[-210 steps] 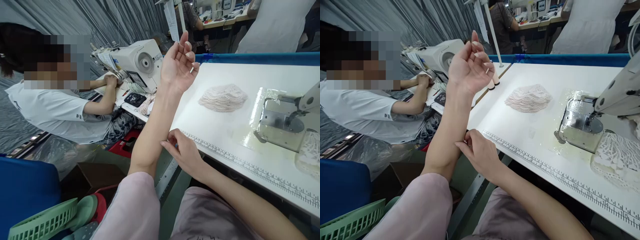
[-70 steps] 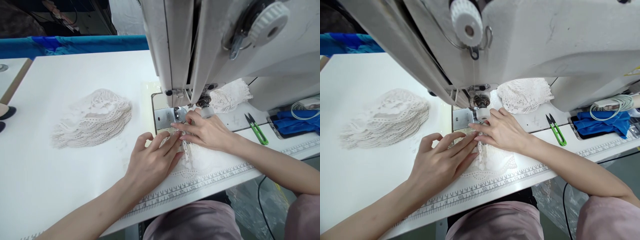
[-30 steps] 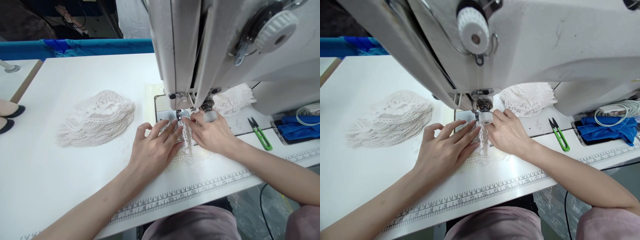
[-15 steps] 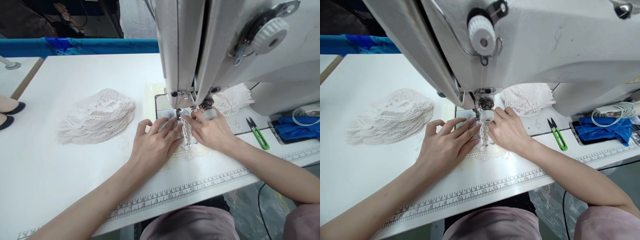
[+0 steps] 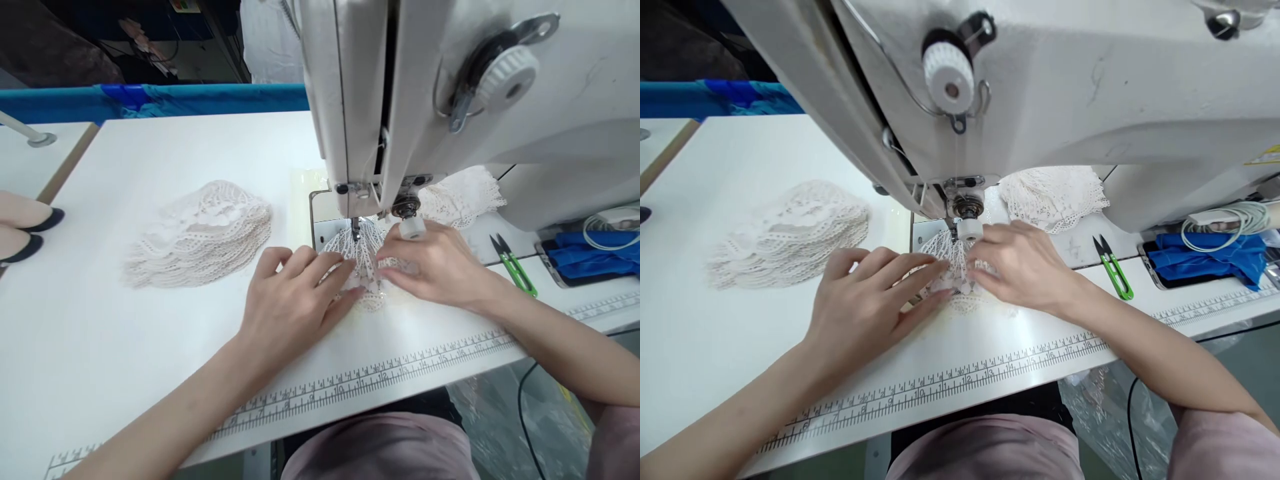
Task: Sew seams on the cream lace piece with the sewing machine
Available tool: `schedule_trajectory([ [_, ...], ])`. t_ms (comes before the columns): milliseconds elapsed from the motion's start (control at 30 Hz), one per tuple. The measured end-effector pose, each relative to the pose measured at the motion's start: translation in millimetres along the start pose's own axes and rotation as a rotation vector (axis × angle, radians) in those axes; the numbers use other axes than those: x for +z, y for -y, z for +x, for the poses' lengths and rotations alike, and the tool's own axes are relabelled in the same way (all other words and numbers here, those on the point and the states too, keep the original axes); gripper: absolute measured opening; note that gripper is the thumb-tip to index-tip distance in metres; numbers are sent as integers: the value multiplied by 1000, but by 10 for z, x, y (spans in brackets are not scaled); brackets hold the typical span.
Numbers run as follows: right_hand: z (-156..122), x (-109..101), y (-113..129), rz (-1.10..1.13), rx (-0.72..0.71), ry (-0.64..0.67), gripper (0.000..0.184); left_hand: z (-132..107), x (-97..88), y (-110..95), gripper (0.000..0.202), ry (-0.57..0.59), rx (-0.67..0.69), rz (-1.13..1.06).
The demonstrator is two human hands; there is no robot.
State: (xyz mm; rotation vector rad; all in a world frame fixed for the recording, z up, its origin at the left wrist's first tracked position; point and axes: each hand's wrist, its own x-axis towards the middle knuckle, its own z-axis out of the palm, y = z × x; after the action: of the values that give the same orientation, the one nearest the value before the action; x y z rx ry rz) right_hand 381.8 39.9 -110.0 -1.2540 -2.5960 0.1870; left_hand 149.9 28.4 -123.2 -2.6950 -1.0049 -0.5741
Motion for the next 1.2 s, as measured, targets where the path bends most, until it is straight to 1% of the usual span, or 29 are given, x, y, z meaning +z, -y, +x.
schedule_trajectory([
  [33,-17,-55,14,106,-11,92,22,-8,-38,11,28,33,29,-44],
  [100,-44,-130,31,223,-29,234,18,-22,-79,32,30,106,98,-111],
  [133,-53,-148,35,243,-29,264,12,-28,-82,38,26,127,124,-116],
  [167,-59,-155,34,254,-23,267,6,-32,-78,39,20,133,140,-103],
  [200,-62,-154,32,269,-13,249,7,-36,-72,36,15,129,138,-92],
  [233,-63,-149,28,295,7,223,10,-36,-68,28,16,122,113,-100],
  [300,-62,-138,22,387,76,183,12,-24,-79,5,20,140,-12,-182],
  [367,-59,-131,21,506,165,158,15,14,-117,-13,22,197,-185,-312],
  [433,-52,-118,24,567,210,128,16,77,-155,-11,25,276,-297,-390],
  [500,-41,-81,26,517,180,82,10,154,-165,12,25,347,-301,-398],
  [567,-29,-14,21,400,110,29,13,233,-138,51,24,381,-258,-376],
  [600,-23,26,14,340,80,-19,15,271,-116,75,28,387,-244,-372],
  [667,-10,104,-2,244,44,-165,19,342,-69,131,31,399,-242,-403],
  [700,-2,135,-10,217,38,-245,21,374,-51,162,28,402,-247,-437],
  [733,7,158,-15,208,37,-313,22,403,-39,195,24,403,-250,-482],
  [767,18,172,-17,216,38,-356,21,428,-33,229,26,403,-251,-534],
  [800,29,178,-17,237,42,-369,21,449,-32,261,33,404,-248,-589],
  [867,49,175,-8,280,69,-341,20,476,-41,315,44,409,-236,-685],
  [967,61,163,11,298,112,-272,20,469,-60,347,50,410,-236,-784],
  [1067,40,160,23,265,103,-247,19,399,-48,320,48,399,-230,-837],
  [1133,14,160,30,213,61,-229,19,322,-13,289,45,364,-172,-815],
  [1200,-12,160,37,154,3,-202,21,235,36,263,40,301,-90,-729],
])
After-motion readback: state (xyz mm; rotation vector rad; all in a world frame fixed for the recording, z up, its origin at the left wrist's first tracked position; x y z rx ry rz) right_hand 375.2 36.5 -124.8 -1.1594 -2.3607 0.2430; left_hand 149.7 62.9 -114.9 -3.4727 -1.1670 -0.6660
